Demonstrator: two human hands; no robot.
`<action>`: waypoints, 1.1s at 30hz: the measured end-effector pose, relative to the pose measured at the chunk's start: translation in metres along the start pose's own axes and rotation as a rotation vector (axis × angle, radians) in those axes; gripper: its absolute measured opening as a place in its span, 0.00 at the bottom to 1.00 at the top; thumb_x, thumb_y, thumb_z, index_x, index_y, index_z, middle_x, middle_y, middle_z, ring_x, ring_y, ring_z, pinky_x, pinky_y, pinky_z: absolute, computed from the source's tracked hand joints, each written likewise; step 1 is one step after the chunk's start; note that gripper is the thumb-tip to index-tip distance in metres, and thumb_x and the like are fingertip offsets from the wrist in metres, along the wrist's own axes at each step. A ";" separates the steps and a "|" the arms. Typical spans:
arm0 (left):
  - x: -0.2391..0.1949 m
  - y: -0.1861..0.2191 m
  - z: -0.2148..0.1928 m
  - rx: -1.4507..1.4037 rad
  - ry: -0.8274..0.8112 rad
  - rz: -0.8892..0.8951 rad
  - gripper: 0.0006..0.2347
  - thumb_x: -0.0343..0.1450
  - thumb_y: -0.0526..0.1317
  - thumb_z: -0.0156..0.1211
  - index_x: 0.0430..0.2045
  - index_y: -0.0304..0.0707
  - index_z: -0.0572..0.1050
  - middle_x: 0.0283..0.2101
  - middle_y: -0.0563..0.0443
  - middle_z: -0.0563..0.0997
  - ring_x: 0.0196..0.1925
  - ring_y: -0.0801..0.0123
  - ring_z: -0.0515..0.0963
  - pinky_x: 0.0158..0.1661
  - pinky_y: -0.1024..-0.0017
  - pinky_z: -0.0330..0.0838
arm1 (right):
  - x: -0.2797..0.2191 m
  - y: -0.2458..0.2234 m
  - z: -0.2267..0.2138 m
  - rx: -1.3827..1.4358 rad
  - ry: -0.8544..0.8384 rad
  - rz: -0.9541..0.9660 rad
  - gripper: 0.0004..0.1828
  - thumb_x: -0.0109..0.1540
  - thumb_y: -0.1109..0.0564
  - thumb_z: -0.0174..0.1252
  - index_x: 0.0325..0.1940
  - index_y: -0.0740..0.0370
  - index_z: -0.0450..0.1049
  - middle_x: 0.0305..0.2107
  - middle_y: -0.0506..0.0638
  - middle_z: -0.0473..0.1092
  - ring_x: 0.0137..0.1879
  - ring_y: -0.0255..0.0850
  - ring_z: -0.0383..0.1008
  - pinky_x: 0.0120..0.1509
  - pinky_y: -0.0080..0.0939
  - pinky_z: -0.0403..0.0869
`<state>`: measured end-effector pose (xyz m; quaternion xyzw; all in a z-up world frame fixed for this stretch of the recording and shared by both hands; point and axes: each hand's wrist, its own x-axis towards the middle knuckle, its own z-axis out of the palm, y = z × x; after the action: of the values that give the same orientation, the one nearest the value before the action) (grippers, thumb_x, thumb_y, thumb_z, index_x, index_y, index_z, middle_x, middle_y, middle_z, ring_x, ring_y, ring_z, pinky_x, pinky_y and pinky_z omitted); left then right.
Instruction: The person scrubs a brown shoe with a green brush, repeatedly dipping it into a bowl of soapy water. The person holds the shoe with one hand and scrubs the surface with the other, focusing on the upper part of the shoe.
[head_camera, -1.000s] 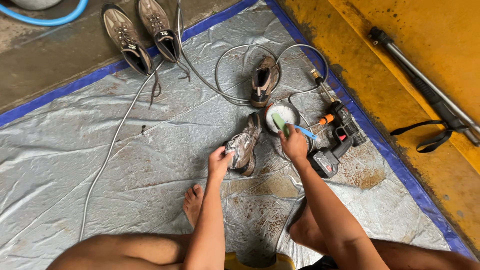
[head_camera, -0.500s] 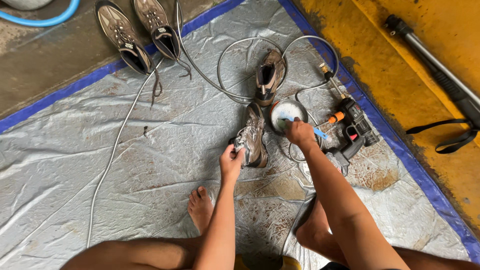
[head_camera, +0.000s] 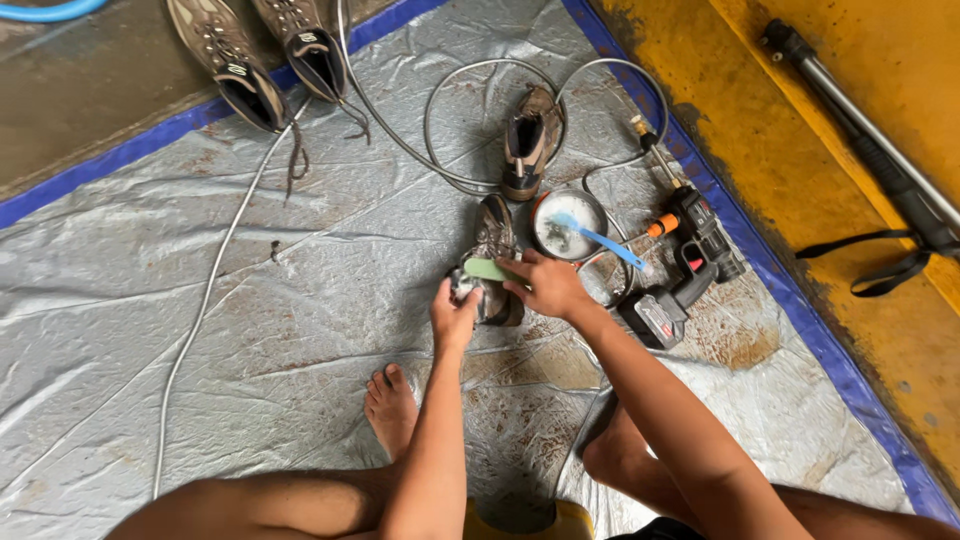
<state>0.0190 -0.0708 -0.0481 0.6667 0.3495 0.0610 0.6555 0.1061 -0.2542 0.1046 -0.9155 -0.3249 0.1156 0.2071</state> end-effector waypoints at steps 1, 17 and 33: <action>0.006 -0.010 0.002 -0.003 0.007 0.006 0.34 0.69 0.41 0.78 0.70 0.28 0.69 0.51 0.29 0.86 0.51 0.51 0.88 0.50 0.57 0.83 | 0.012 0.013 0.013 -0.001 0.004 -0.009 0.26 0.68 0.40 0.57 0.71 0.39 0.77 0.47 0.60 0.78 0.50 0.69 0.82 0.55 0.69 0.81; 0.033 -0.091 0.003 -0.210 0.182 -0.058 0.19 0.75 0.48 0.74 0.56 0.43 0.76 0.45 0.47 0.80 0.46 0.63 0.79 0.45 0.63 0.75 | -0.043 0.018 0.057 0.162 0.075 0.026 0.30 0.70 0.40 0.59 0.78 0.34 0.69 0.43 0.56 0.75 0.48 0.64 0.81 0.54 0.68 0.80; 0.036 -0.092 -0.002 -0.153 0.144 -0.196 0.20 0.76 0.54 0.69 0.59 0.53 0.73 0.50 0.52 0.78 0.44 0.64 0.78 0.31 0.66 0.73 | -0.071 0.017 0.070 0.301 0.018 0.000 0.26 0.68 0.41 0.63 0.71 0.33 0.77 0.43 0.60 0.79 0.52 0.70 0.81 0.55 0.69 0.81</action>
<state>0.0097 -0.0591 -0.1458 0.5713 0.4535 0.0706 0.6804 0.0373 -0.2905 0.0401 -0.8751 -0.3023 0.1548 0.3447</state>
